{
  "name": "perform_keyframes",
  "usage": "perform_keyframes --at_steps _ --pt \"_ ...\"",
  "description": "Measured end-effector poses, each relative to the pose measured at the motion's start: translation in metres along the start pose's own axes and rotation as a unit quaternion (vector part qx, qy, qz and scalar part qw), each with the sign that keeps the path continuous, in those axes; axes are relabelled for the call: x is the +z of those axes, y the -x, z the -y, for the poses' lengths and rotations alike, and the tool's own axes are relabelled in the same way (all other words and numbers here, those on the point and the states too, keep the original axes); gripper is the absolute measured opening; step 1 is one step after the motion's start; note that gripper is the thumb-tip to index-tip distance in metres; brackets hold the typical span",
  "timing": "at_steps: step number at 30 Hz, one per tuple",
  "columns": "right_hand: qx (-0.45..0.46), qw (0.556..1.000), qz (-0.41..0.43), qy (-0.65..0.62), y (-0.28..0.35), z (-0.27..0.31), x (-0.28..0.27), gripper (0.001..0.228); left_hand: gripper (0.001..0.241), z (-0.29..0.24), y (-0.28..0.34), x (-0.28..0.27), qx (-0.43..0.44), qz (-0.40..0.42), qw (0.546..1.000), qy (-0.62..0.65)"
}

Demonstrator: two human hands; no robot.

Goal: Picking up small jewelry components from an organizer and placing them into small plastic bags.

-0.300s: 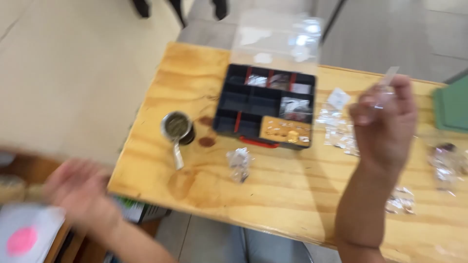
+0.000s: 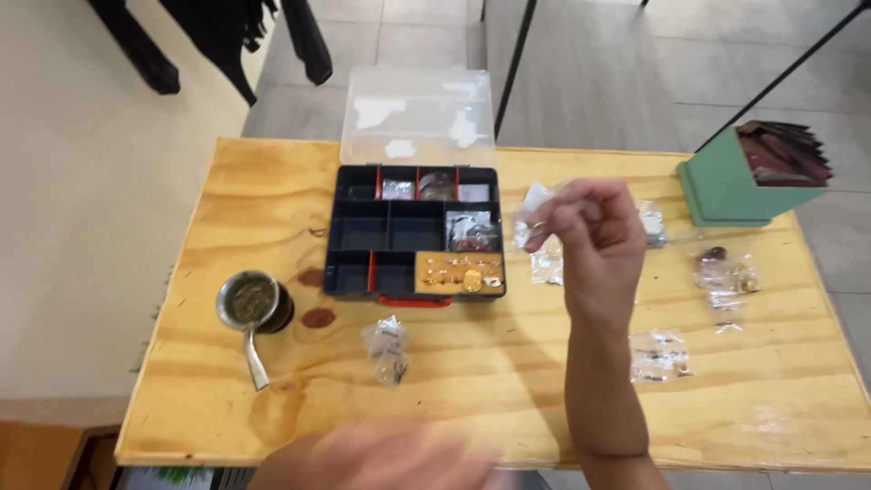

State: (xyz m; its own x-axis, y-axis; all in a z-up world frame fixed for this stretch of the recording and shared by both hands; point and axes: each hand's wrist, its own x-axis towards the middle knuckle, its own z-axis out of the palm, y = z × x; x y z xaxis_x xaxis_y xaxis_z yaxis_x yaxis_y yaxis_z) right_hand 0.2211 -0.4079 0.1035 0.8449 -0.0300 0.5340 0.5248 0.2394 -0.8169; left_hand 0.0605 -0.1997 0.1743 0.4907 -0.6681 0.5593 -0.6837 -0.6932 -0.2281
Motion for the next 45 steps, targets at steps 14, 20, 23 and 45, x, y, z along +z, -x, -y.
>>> perform_keyframes --at_steps 14,20,23,45 --pt "-0.191 0.949 -0.005 0.252 0.027 0.033 0.016 0.008 0.023 0.033 -0.067 0.102 -0.136 -0.307 0.923 0.186" --pt "-0.165 0.958 0.005 0.235 0.034 0.027 0.006 0.013 0.023 0.040 -0.060 0.100 -0.140 -0.301 0.853 0.402" --pt "-0.148 0.966 0.014 0.212 0.032 0.025 0.002 0.014 0.021 0.042 -0.062 0.105 -0.135 -0.309 0.807 0.485" --pt "0.326 0.931 0.148 0.071 0.096 -0.063 -0.104 0.010 0.011 -0.033 0.006 0.229 -0.456 -0.080 0.634 0.619"
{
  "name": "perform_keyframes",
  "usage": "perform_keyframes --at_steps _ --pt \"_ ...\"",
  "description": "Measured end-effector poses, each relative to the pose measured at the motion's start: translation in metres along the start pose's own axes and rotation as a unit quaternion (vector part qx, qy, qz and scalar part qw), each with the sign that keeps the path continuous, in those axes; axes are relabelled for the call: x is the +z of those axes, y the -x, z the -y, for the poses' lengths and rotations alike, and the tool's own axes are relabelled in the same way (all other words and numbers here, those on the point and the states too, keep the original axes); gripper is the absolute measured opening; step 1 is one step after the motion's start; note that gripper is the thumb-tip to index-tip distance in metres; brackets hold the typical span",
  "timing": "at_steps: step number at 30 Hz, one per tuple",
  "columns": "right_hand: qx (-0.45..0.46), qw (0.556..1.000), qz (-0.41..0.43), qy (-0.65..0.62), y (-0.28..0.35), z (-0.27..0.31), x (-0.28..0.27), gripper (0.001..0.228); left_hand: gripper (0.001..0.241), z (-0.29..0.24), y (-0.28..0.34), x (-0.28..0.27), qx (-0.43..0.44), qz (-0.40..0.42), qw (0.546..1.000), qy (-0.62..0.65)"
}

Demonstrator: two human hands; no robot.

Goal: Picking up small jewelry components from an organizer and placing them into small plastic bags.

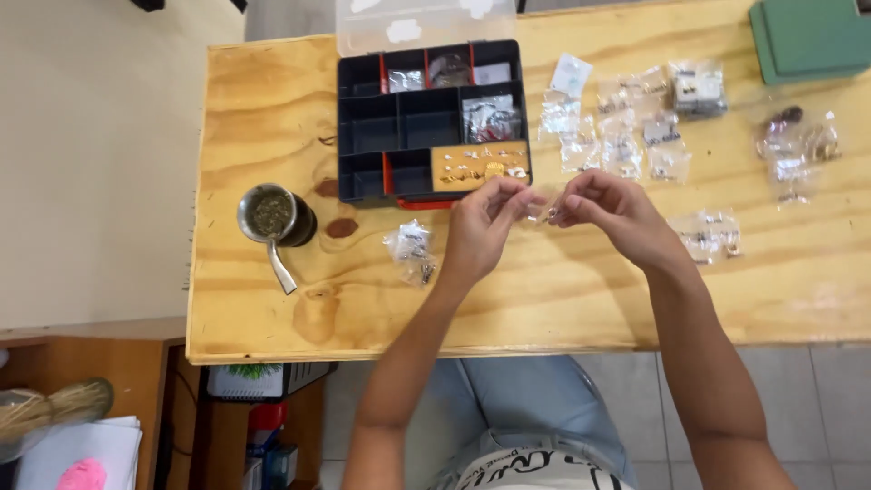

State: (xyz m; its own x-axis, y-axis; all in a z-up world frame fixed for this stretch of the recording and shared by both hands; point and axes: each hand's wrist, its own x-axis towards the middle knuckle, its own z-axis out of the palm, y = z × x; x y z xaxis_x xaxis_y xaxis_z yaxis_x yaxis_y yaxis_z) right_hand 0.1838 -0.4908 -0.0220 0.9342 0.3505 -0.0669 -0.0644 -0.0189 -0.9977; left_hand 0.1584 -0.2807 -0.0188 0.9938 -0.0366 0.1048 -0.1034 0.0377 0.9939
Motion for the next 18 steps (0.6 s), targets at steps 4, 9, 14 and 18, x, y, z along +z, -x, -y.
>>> perform_keyframes --at_steps 4,9,14,18 --pt "0.080 0.997 0.011 0.011 0.003 -0.031 -0.011 0.013 0.016 0.042 0.026 0.014 -0.060 -0.012 0.997 0.047" --pt "0.154 0.981 0.100 0.066 -0.005 -0.038 -0.024 0.016 0.017 0.054 0.039 0.024 -0.061 -0.032 0.991 -0.111" --pt "0.138 0.976 0.141 0.090 -0.016 -0.057 -0.040 0.011 0.018 0.055 0.042 0.026 -0.049 -0.044 0.988 -0.136" --pt "0.134 0.958 0.194 0.161 -0.026 -0.039 -0.049 0.010 0.018 0.068 0.046 0.026 -0.072 -0.037 0.996 -0.039"
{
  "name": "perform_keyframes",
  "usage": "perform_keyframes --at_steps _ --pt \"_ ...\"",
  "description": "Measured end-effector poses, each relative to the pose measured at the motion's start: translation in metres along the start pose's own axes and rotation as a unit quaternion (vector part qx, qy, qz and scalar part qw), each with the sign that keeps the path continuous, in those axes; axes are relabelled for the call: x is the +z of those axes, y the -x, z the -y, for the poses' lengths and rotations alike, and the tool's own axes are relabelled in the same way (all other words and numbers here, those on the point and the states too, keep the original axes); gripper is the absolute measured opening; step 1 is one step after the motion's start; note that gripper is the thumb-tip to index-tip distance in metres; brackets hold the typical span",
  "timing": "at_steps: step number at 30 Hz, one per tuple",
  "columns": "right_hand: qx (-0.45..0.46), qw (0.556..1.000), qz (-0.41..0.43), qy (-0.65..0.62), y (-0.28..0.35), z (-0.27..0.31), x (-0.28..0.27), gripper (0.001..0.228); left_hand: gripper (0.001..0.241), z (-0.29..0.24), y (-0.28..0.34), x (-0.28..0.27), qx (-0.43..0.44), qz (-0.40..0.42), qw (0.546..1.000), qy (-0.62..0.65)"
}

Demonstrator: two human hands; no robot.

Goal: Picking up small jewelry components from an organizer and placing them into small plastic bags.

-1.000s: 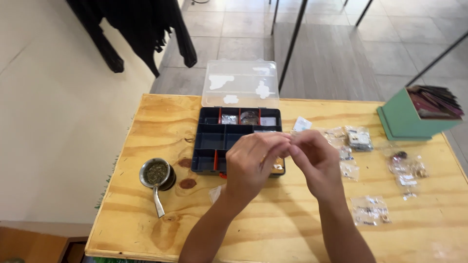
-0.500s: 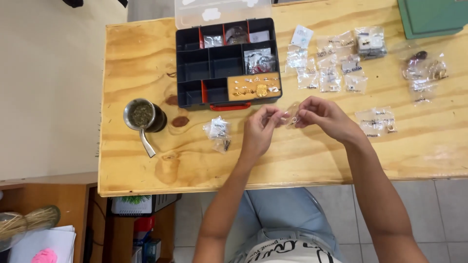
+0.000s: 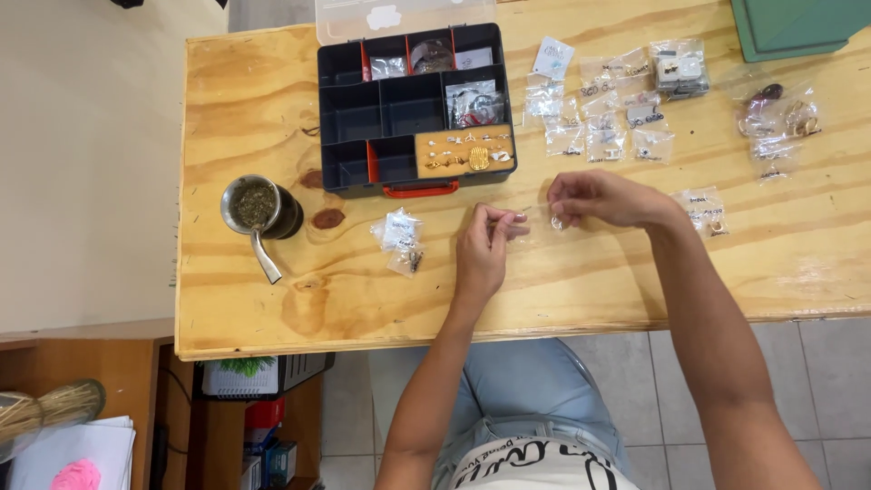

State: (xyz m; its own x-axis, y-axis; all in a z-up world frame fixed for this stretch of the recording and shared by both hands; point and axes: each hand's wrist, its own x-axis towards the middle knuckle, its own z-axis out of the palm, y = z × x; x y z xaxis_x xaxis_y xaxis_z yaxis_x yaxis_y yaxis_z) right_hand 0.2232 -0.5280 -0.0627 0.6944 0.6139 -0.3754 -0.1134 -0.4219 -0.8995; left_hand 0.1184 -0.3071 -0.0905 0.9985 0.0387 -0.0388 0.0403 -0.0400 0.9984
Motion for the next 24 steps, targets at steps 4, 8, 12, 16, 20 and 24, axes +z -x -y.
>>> perform_keyframes --at_steps 4,8,12,16,20,24 --pt "0.007 0.997 -0.073 -0.017 -0.006 -0.001 0.012 0.012 0.014 0.010 -0.004 0.011 0.006 -0.041 0.997 0.065" --pt "-0.011 0.986 -0.157 -0.062 -0.016 -0.012 0.022 0.014 0.014 0.008 -0.003 0.018 -0.012 -0.102 0.981 0.164" --pt "0.006 0.971 -0.172 -0.165 -0.008 0.004 0.039 0.032 0.014 0.032 -0.002 0.031 -0.039 -0.132 0.955 0.263" --pt "-0.013 0.982 -0.167 -0.083 0.003 0.025 0.049 0.030 0.013 0.022 0.003 0.035 -0.038 -0.136 0.954 0.265" --pt "-0.026 0.979 -0.182 0.087 0.001 0.035 0.037 0.018 0.013 0.022 0.002 0.037 -0.071 -0.163 0.919 0.351" --pt "-0.014 0.972 -0.152 0.178 -0.004 0.069 0.020 0.016 0.012 0.040 -0.008 0.043 -0.132 -0.181 0.850 0.476"
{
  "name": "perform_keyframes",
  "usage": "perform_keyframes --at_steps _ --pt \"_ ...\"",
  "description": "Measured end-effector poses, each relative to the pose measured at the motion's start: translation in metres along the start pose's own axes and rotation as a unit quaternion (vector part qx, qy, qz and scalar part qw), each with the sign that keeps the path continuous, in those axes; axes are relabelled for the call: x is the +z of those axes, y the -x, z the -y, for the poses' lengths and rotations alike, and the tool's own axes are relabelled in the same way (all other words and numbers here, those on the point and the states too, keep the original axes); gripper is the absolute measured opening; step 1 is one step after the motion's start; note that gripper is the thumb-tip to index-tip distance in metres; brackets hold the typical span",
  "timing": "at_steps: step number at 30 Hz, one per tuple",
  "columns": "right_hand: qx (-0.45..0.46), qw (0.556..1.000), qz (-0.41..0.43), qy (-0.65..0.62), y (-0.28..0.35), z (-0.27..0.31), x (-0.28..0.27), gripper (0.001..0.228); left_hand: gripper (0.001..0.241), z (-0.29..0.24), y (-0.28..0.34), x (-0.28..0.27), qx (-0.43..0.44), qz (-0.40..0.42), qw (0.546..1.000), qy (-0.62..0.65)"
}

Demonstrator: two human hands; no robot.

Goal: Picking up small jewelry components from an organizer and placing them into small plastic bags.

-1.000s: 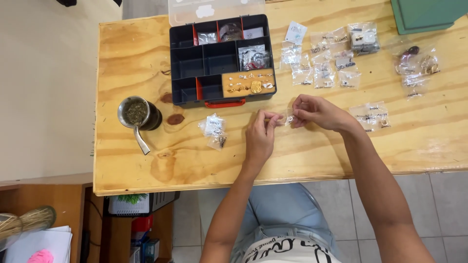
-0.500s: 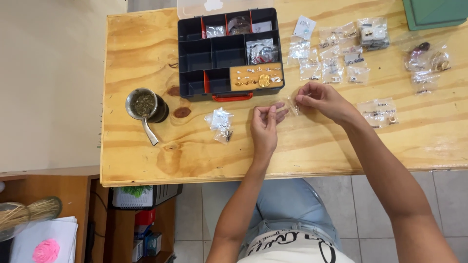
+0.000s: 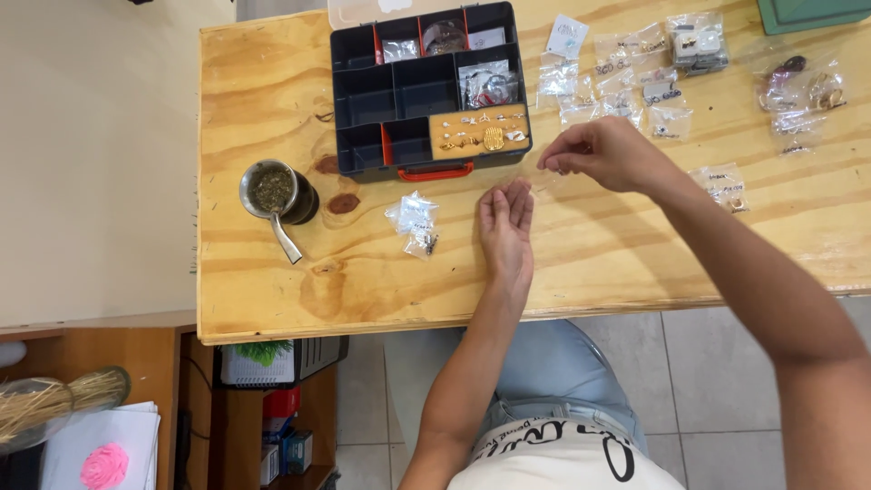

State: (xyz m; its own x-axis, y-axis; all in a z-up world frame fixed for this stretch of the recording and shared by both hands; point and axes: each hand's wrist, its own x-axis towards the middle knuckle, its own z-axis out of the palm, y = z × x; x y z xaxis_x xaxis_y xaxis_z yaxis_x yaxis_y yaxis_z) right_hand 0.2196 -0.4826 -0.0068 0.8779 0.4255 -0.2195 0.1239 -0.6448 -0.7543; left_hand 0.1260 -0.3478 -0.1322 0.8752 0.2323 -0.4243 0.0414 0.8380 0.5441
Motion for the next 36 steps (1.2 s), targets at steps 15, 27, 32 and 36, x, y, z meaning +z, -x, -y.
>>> perform_keyframes --at_steps 15,27,32,36 --pt "-0.070 0.963 0.031 0.257 -0.021 0.053 0.021 0.008 0.013 0.040 -0.073 -0.033 -0.128 0.029 0.941 0.313" --pt "-0.105 0.957 0.037 0.267 -0.032 0.052 0.030 0.009 0.009 0.036 -0.059 -0.023 -0.113 0.040 0.961 0.248" --pt "-0.111 0.948 0.032 0.295 -0.022 0.066 0.028 0.007 0.010 0.058 -0.080 -0.038 -0.125 0.035 0.952 0.277" --pt "-0.090 0.946 0.028 0.310 -0.017 0.070 0.028 0.010 0.010 0.054 -0.070 -0.029 -0.116 0.018 0.943 0.310"
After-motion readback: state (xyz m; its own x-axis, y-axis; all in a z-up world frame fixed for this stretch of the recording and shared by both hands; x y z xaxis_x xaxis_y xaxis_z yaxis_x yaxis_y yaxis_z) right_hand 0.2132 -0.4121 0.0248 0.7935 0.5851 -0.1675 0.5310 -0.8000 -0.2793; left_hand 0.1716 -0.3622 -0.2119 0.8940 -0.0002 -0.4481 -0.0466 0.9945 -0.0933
